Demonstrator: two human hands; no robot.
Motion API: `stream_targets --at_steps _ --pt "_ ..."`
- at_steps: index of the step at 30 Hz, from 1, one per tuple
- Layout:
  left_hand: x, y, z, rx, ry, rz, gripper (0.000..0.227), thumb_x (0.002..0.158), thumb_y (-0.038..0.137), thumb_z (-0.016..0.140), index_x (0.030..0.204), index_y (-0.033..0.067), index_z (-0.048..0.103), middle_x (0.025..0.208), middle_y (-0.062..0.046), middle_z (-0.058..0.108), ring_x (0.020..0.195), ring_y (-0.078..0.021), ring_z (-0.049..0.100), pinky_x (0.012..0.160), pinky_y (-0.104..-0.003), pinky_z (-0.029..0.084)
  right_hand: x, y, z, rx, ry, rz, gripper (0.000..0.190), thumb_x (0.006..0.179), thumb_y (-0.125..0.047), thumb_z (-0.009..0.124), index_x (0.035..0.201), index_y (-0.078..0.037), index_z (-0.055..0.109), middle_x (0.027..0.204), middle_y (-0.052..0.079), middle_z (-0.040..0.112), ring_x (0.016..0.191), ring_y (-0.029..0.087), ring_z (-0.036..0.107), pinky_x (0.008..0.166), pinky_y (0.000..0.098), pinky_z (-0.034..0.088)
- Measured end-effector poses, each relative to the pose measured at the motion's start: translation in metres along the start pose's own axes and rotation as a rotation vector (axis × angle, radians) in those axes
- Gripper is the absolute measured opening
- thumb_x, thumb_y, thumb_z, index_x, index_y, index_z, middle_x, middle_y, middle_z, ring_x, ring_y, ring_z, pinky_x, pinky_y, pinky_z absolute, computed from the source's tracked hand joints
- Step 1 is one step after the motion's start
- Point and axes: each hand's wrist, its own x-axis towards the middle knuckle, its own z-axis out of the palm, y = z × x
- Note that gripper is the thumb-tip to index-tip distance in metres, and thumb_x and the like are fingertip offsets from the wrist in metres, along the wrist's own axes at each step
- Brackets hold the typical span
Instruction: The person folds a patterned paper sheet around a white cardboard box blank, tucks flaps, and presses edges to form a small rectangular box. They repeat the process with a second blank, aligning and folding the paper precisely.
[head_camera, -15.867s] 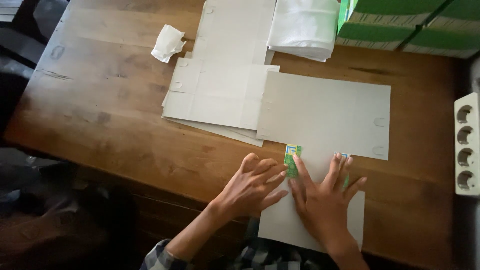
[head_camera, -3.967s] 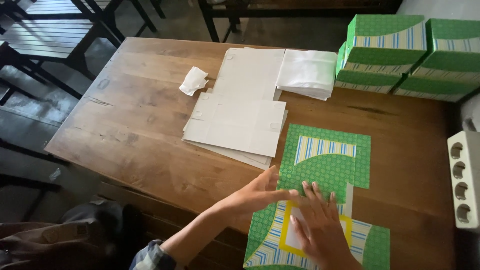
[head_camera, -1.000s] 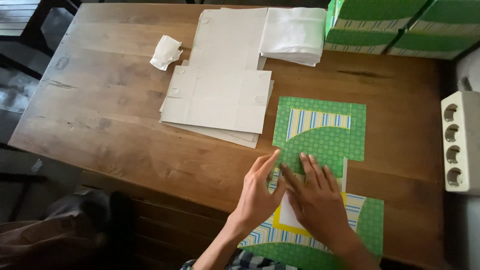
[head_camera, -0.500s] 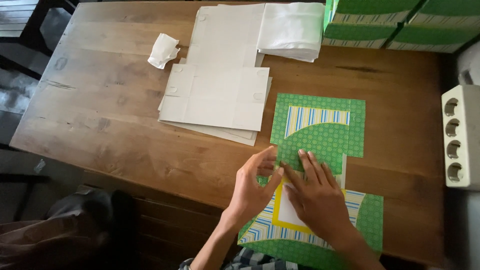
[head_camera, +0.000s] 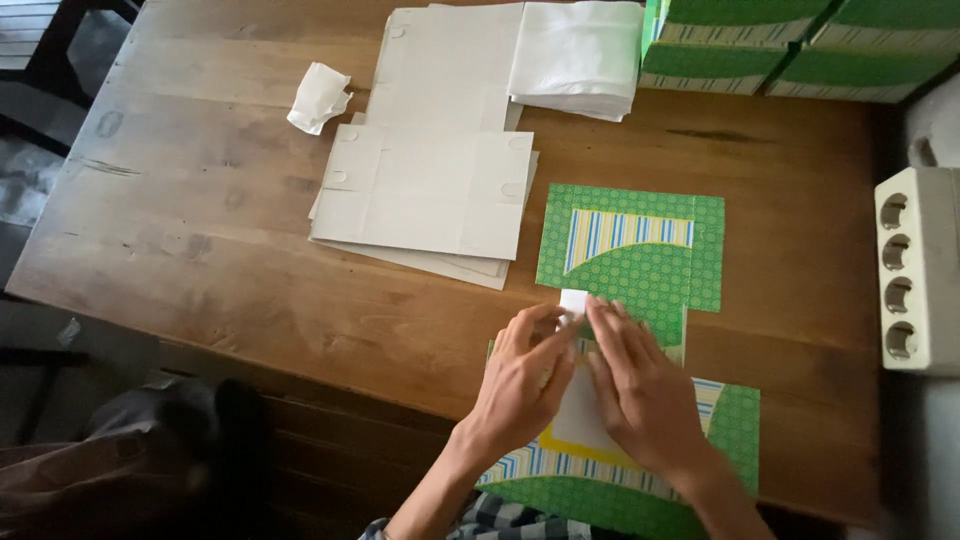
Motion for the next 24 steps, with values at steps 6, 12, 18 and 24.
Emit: stream_targets --at_steps 6,12,18,24 --pt "0.003 -0.002 0.01 0.26 -0.006 0.103 0.025 0.099 0.012 0.051 0.117 0.0013 0.065 0.134 -0.017 0.053 0.115 -0.035 0.052 0.094 -0.049 0.038 -0.006 0.001 0.009 -0.12 0.008 -0.021 0.054 0.104 -0.023 0.043 0.157 -0.011 0.041 0.161 0.016 0.042 0.149 0.037 0.041 0.119 0.0523 0.037" --pt "0.013 -0.016 -0.006 0.035 -0.091 0.049 0.031 0.093 0.006 0.053 0.121 0.0067 0.067 0.125 -0.01 0.068 0.113 -0.0262 0.061 0.101 -0.044 0.04 -0.001 -0.006 0.008 -0.185 0.012 0.023 0.053 0.105 -0.025 0.041 0.156 -0.015 0.043 0.157 0.015 0.047 0.145 0.036 0.045 0.116 0.0507 0.04" --pt "0.026 -0.038 -0.019 -0.064 -0.057 0.198 0.021 0.091 0.005 0.07 0.112 0.0026 0.072 0.12 -0.01 0.071 0.107 -0.026 0.066 0.094 -0.04 0.05 0.005 -0.014 0.007 -0.202 0.054 0.024 0.05 0.108 -0.036 0.04 0.153 -0.015 0.051 0.149 0.019 0.053 0.138 0.038 0.05 0.111 0.0508 0.045" --pt "0.035 -0.048 -0.028 0.08 -0.135 0.089 0.047 0.089 0.04 0.075 0.123 0.0096 0.063 0.116 -0.009 0.061 0.108 -0.0268 0.06 0.098 -0.045 0.048 0.004 -0.015 0.02 -0.283 0.052 0.069 0.051 0.106 -0.038 0.045 0.153 -0.016 0.048 0.149 0.02 0.053 0.138 0.04 0.052 0.108 0.0543 0.049"
